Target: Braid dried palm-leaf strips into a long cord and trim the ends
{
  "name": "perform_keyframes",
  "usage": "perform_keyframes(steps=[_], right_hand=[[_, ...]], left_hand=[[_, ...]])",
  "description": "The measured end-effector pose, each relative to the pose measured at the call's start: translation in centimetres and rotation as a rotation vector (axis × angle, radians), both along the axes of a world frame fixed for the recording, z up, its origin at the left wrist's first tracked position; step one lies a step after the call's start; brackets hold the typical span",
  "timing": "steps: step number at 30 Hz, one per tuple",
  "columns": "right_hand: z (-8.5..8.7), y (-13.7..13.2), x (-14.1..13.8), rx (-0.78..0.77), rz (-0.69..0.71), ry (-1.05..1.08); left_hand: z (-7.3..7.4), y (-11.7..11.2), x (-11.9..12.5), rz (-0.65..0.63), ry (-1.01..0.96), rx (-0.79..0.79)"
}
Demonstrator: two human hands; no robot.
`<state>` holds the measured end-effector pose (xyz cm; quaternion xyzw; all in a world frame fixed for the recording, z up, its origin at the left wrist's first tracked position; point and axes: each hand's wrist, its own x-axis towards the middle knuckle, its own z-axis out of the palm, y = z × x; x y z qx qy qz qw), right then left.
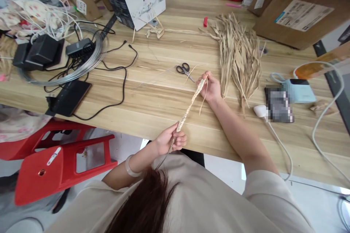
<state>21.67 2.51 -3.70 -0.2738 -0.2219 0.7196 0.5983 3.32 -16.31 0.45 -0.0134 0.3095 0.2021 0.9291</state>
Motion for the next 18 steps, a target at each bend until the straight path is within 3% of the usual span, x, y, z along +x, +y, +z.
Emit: perform_keyframes(steps=[5, 12, 14, 18], right_hand=[[0.6, -0.6, -0.3, 0.013, 0.097, 0.013], [0.4, -0.4, -0.1, 0.014, 0.069, 0.014], [0.3, -0.4, -0.2, 0.016, 0.064, 0.011], [0.2, -0.5, -0.3, -0.012, 0.02, -0.025]], left_hand=[[-0.2, 2.4, 1.5, 0.044, 0.166, 0.189], [-0.4, 3.5, 3.0, 0.136, 0.357, 0.459], [0.0, 3.5, 2.9, 0.148, 0.331, 0.437], [0.4, 3.5, 2.3, 0.102, 0.128, 0.209]])
